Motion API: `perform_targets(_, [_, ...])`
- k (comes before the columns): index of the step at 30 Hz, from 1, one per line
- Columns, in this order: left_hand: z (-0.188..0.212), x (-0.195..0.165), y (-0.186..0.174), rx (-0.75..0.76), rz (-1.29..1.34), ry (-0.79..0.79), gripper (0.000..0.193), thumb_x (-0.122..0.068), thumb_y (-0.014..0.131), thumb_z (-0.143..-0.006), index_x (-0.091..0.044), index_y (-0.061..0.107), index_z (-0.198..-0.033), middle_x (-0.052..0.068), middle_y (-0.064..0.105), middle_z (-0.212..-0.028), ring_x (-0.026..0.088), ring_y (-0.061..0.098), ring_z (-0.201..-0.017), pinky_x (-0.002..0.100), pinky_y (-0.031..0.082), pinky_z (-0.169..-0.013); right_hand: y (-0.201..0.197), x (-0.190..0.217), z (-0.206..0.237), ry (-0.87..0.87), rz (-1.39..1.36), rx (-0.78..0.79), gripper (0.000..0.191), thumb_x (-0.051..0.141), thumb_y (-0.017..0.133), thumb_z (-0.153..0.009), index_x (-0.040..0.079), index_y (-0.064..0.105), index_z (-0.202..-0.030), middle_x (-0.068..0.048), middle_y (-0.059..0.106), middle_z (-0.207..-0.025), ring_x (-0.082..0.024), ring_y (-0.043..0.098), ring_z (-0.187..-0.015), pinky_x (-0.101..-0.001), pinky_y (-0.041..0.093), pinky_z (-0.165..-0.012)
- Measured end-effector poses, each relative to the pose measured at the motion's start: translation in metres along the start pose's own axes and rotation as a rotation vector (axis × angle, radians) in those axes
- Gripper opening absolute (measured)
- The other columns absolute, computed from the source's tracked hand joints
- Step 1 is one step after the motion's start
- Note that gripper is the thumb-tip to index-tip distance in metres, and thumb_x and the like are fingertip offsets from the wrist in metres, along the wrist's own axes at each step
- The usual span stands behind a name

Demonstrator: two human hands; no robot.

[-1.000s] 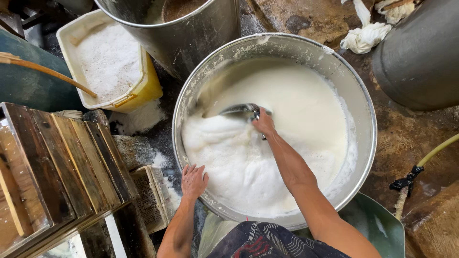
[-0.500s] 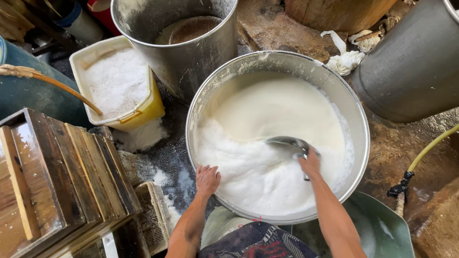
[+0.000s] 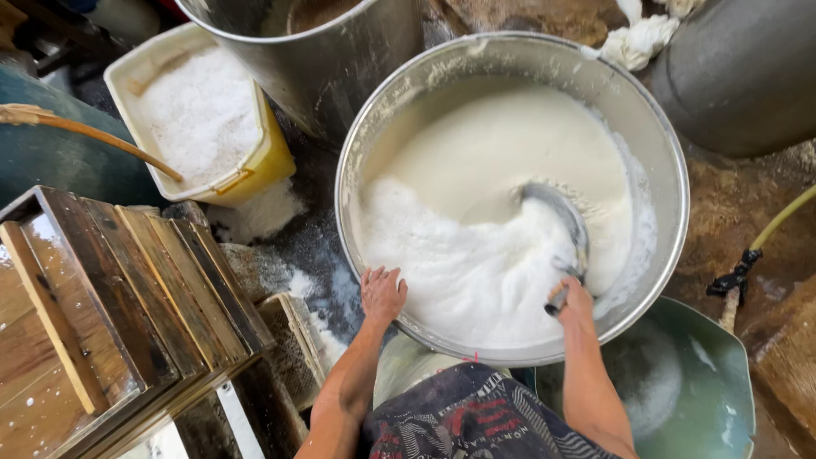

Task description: The person stands over a large basin of milky liquid and uses a wide perforated ladle to skim white foam off the surface, repeatedly transferring the collected foam into nearby buckets and returning to skim more from the basin.

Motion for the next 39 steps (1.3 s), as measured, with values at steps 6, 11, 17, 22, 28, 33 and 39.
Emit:
perform_targets(6, [-0.001,-0.002,0.002,-0.050,-0.001,0.005,0.035,-0.030,0.065,-0.090,-0.008,0.072,-0.117,0.012,0.076,-0.109,0.031,0.059,-0.126,0.049,0.028,-0.118,0.091,-0.014,-0.050,0.263,-0.199,0.194,0.022,0.020,0.059,-0.092,0.011,0.056,-0.072,-0.006,0.056,-0.060,-0.023,0.057,-0.053,-0.0384,0.051,-0.052])
perform_targets(11, [-0.007,-0.007,0.005,-0.012,-0.055,-0.022,0.037,-0.032,0.064,-0.091,-0.008,0.072,-0.118,0.012,0.075,-0.110,0.030,0.060,-0.126,0.048,0.028,-0.120,0.169,0.006,-0.092,0.342,-0.183,0.225,0.023,0.017,0.063,-0.092,0.008,0.054,-0.073,-0.007,0.056,-0.060,-0.022,0.058,-0.052,-0.0371,0.053,-0.051])
perform_targets(17, [-0.012,-0.008,0.004,0.041,-0.076,-0.067,0.040,-0.032,0.063,-0.091,-0.007,0.071,-0.122,0.012,0.075,-0.115,0.028,0.057,-0.130,0.047,0.027,-0.119,0.263,0.049,-0.125,0.082,0.202,0.242,0.016,0.005,0.064,-0.085,0.009,0.056,-0.098,-0.007,0.056,-0.062,-0.021,0.056,-0.046,-0.0405,0.050,-0.041])
perform_targets(22, [-0.017,-0.009,0.005,0.071,-0.082,-0.101,0.040,-0.031,0.063,-0.091,-0.007,0.070,-0.122,0.011,0.074,-0.117,0.029,0.056,-0.131,0.047,0.026,-0.120,0.334,0.065,-0.120,-0.111,0.661,0.389,0.029,0.012,0.065,-0.086,0.007,0.053,-0.112,-0.010,0.057,-0.074,-0.023,0.056,-0.052,-0.0456,0.048,-0.045])
perform_targets(28, [-0.015,-0.013,0.001,0.042,-0.077,-0.078,0.040,-0.031,0.063,-0.091,-0.006,0.070,-0.122,0.012,0.074,-0.116,0.029,0.057,-0.130,0.047,0.026,-0.120,0.347,0.063,-0.094,-0.437,1.320,0.424,0.070,0.024,0.073,-0.079,0.012,0.045,-0.143,-0.024,0.068,-0.116,-0.042,0.066,-0.108,-0.0473,0.053,-0.093])
perform_targets(33, [-0.010,-0.014,-0.004,-0.005,-0.047,-0.034,0.039,-0.030,0.064,-0.091,-0.006,0.071,-0.121,0.012,0.075,-0.114,0.030,0.059,-0.128,0.048,0.028,-0.119,0.298,0.044,-0.075,-0.321,1.471,0.371,0.071,0.025,0.069,-0.085,0.017,0.040,-0.150,-0.024,0.067,-0.122,-0.044,0.063,-0.117,-0.0516,0.050,-0.101])
perform_targets(39, [-0.003,-0.014,-0.011,-0.076,-0.024,0.027,0.035,-0.031,0.064,-0.092,-0.008,0.073,-0.118,0.011,0.076,-0.109,0.030,0.061,-0.125,0.049,0.030,-0.118,0.224,0.039,-0.052,-0.315,1.526,0.221,0.072,0.028,0.068,-0.087,0.018,0.038,-0.151,-0.027,0.068,-0.121,-0.046,0.064,-0.116,-0.0536,0.049,-0.102])
Point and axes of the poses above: each hand's wrist, its own z-axis away from the middle knuckle, its own y-axis out of the palm, x = y × z, the point moved 9 cm from there along -z, towards the middle knuckle
